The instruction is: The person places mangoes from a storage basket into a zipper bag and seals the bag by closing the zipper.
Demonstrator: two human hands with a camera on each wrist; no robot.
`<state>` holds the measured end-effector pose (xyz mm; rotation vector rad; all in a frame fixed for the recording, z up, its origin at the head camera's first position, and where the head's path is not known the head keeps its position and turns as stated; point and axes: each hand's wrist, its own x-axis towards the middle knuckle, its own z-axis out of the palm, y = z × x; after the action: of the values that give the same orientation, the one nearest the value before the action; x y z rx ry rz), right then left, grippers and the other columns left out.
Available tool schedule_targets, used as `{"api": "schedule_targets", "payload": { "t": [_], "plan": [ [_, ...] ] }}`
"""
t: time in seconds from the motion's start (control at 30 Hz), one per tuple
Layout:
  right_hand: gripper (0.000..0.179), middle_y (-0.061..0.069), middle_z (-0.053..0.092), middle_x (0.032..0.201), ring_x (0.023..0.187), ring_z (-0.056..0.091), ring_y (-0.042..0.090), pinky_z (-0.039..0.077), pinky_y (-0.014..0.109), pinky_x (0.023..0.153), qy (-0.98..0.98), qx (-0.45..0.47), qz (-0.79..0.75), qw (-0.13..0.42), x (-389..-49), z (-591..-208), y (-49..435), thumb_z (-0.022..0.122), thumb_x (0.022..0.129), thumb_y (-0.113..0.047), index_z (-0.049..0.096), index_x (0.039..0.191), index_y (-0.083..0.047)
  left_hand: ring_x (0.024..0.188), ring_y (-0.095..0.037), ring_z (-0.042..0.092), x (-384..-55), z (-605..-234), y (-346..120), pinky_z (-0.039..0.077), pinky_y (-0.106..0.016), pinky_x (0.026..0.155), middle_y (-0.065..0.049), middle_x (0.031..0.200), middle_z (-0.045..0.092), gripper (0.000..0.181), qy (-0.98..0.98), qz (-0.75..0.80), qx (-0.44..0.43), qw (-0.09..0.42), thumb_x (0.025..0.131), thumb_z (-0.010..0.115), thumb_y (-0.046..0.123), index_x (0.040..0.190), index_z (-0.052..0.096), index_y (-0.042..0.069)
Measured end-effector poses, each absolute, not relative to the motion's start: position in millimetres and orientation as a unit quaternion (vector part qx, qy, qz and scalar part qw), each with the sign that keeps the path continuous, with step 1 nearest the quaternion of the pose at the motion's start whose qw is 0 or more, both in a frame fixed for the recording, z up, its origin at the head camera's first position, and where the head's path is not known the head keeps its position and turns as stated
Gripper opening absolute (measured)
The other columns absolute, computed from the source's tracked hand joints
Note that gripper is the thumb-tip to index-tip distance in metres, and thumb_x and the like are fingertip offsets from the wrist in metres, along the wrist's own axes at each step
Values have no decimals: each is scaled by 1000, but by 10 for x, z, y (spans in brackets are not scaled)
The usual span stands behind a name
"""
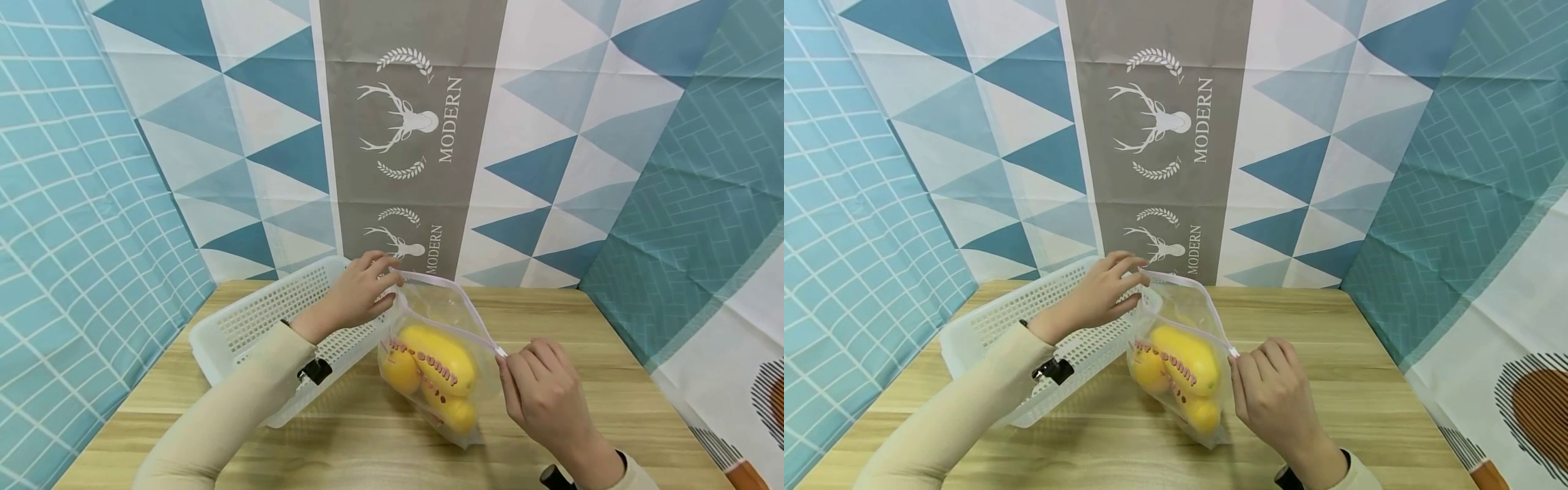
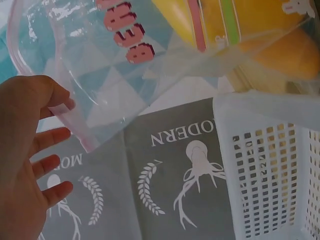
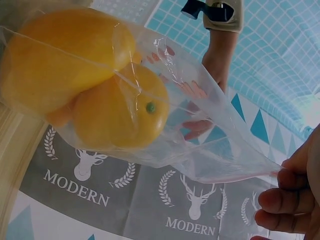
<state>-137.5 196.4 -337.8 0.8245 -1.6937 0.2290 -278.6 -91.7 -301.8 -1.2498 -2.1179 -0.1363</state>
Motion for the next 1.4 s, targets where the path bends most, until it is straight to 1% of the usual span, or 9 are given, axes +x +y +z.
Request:
{"api": "schedule_targets", "payload": {
  "t": [0.1, 0.2, 0.43, 0.6, 0.8, 0.97, 1.17, 1.3, 1.4],
  "plan": [
    [43, 6, 45, 56, 56, 47, 26, 45, 47, 65, -723, 355, 99, 584, -1375, -3379, 1970, 45, 104, -15, 43, 62, -5, 120, -38, 50, -2813, -3007, -924, 49, -54, 87, -15, 127, 61, 10, -814, -54, -481, 320, 93, 64, 13, 102, 63, 12],
    [43, 6, 45, 56, 56, 47, 26, 44, 45, 62, -722, 356, 99, 585, -1378, -3377, 1975, 46, 103, -15, 44, 61, -5, 121, -37, 50, -2825, -3007, -926, 48, -53, 89, -13, 126, 62, 8, -814, -49, -484, 316, 95, 63, 13, 102, 62, 12],
    [44, 6, 46, 55, 55, 47, 26, 40, 41, 53, -723, 351, 94, 588, -1365, -3313, 1986, 45, 104, -16, 44, 62, -4, 115, -35, 53, -2810, -3025, -936, 48, -49, 89, -10, 112, 64, 9, -816, -34, -479, 320, 96, 64, 16, 103, 64, 11],
    [44, 8, 45, 55, 55, 47, 28, 41, 43, 53, -721, 352, 84, 591, -1390, -3295, 2034, 45, 104, -15, 44, 62, -3, 108, -34, 53, -2774, -3037, -946, 48, -47, 85, -9, 102, 60, 8, -817, -36, -478, 320, 96, 64, 18, 100, 63, 11],
    [43, 10, 47, 57, 57, 47, 30, 42, 45, 54, -724, 354, 81, 586, -1433, -3313, 2132, 43, 105, -15, 48, 65, 1, 102, -32, 52, -2707, -3064, -970, 45, -44, 79, -6, 95, 57, 6, -809, -48, -485, 328, 96, 64, 19, 95, 62, 13],
    [42, 12, 47, 59, 57, 46, 32, 40, 46, 54, -722, 358, 73, 588, -1514, -3317, 2229, 43, 105, -14, 48, 68, 3, 99, -29, 53, -2630, -3096, -994, 44, -42, 76, -3, 91, 57, 8, -798, -46, -490, 348, 94, 66, 21, 92, 62, 15],
    [41, 15, 48, 60, 57, 48, 34, 38, 46, 53, -720, 358, 58, 592, -1623, -3337, 2337, 43, 105, -14, 48, 69, 4, 98, -29, 55, -2550, -3131, -1017, 44, -39, 75, -2, 89, 58, 14, -779, -46, -493, 386, 89, 71, 24, 88, 61, 15],
    [39, 16, 49, 60, 58, 49, 36, 38, 47, 54, -714, 364, 52, 595, -1698, -3358, 2405, 43, 105, -12, 48, 69, 4, 96, -29, 55, -2515, -3147, -1035, 42, -38, 73, -2, 87, 57, 15, -762, -43, -500, 409, 88, 72, 24, 88, 61, 14],
    [39, 17, 49, 61, 58, 49, 36, 40, 49, 55, -713, 367, 48, 596, -1747, -3379, 2458, 44, 105, -11, 48, 69, 5, 94, -27, 54, -2484, -3155, -1048, 42, -37, 72, -2, 85, 56, 13, -755, -41, -503, 419, 88, 71, 24, 88, 62, 14]
  ]
}}
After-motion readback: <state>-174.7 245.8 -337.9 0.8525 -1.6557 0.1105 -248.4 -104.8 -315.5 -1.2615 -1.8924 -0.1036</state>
